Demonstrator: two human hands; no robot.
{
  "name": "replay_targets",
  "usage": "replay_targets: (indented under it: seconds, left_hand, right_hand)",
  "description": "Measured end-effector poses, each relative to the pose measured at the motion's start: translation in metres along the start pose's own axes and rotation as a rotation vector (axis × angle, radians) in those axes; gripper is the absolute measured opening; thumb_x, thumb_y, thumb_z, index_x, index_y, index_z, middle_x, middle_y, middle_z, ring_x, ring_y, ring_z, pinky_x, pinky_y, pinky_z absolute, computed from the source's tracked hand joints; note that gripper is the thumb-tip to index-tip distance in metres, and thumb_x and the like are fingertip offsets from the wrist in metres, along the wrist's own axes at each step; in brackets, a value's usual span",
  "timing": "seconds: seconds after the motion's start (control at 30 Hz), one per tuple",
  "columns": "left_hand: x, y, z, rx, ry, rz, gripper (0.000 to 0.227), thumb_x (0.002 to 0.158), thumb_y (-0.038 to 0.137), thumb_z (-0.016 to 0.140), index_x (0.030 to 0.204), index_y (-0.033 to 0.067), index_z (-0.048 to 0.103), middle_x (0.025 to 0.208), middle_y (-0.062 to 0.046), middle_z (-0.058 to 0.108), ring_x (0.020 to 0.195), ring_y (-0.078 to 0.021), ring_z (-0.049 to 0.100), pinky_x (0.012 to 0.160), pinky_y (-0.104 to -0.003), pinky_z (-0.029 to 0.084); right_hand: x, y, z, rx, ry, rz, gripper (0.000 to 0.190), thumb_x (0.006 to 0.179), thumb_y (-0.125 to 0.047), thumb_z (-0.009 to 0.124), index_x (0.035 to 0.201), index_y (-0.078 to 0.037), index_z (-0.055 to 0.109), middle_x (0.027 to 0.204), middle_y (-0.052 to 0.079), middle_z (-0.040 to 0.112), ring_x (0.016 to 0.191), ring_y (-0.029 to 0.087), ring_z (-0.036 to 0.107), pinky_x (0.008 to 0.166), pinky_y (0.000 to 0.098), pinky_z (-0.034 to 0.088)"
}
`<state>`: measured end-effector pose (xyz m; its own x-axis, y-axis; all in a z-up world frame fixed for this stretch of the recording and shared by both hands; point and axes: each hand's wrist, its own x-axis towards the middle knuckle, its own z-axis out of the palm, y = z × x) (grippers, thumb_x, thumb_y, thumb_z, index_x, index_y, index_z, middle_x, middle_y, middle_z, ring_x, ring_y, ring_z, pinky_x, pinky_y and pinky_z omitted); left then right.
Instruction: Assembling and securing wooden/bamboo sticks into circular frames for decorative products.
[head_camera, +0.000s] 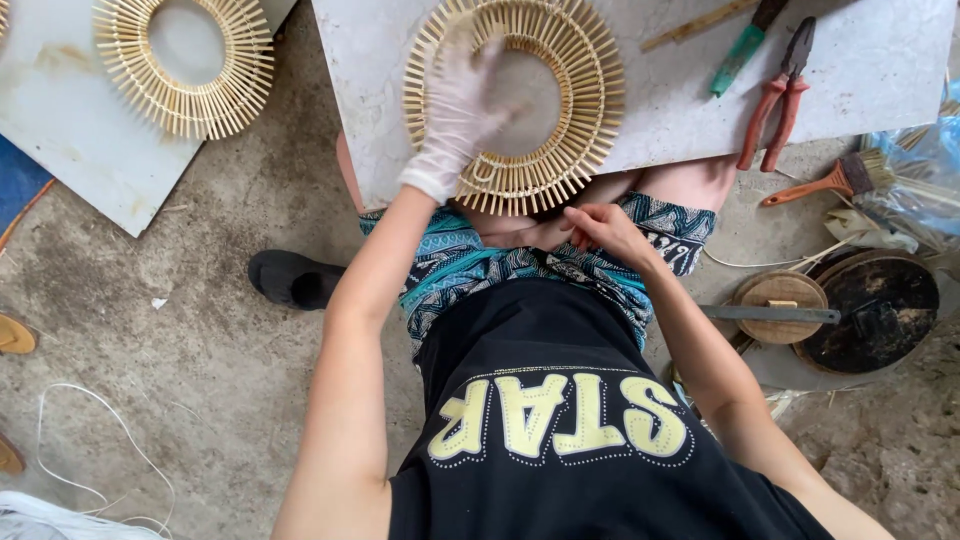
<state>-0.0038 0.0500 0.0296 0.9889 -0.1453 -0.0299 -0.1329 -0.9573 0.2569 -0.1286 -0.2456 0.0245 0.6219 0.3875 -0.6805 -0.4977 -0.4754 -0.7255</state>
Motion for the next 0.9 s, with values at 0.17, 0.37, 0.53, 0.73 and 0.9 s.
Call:
replay_targets:
  seconds: [0.17,0.37,0.53,0.73,0.9]
  left_hand:
    - [0.007,0.032,0.011,-0.049,-0.155,0.226,0.122,0.073,0.088,0.071,0.167,0.0267,0.024,0.171,-0.02,0.012,0.157,-0.0432,0.006,0.123,-0.07,0.002]
    - [0.01,0.035,0.018,-0.067,-0.188,0.282,0.123,0.071,0.088,0.071,0.166,0.0262,0.024,0.172,-0.02,0.012,0.157,-0.0472,0.004,0.12,-0.074,-0.002]
    - [0.011,0.036,0.02,-0.061,-0.188,0.285,0.123,0.073,0.089,0.071,0.167,0.0263,0.022,0.172,-0.021,0.012,0.157,-0.0474,0.005,0.12,-0.075,-0.002]
    - [0.01,0.041,0.008,-0.047,-0.214,0.264,0.122,0.072,0.086,0.072,0.166,0.0266,0.021,0.171,-0.022,0.013,0.156,-0.0478,0.006,0.119,-0.074,-0.001]
    - [0.016,0.056,0.013,-0.076,-0.162,-0.012,0.114,0.08,0.078,0.072,0.166,0.0266,0.018,0.17,-0.019,0.016,0.157,-0.0439,0.013,0.123,-0.072,0.002]
  right_hand:
    - [0.01,-0.001,0.008,0.074,0.008,0.077,0.051,0.103,-0.047,0.053,0.11,-0.002,0.074,0.066,0.003,0.06,0.059,0.01,0.056,0.057,0.0266,0.047]
    - [0.018,0.008,0.013,0.273,0.057,0.025,0.045,0.103,-0.045,0.055,0.108,-0.002,0.068,0.065,0.0,0.057,0.057,0.009,0.052,0.054,0.0258,0.043]
    - [0.018,0.01,0.019,0.444,0.098,-0.018,0.037,0.103,-0.042,0.059,0.106,-0.006,0.064,0.066,-0.001,0.055,0.06,0.009,0.051,0.058,0.0254,0.044]
    - [0.015,0.009,0.012,0.375,0.208,-0.041,0.049,0.107,-0.047,0.056,0.09,-0.001,0.063,0.065,0.003,0.058,0.059,0.012,0.053,0.059,0.0277,0.045]
    - [0.024,0.007,-0.055,0.426,0.397,-0.057,0.063,0.108,-0.054,0.04,0.117,0.0,0.071,0.07,0.004,0.062,0.059,0.012,0.058,0.058,0.0271,0.05]
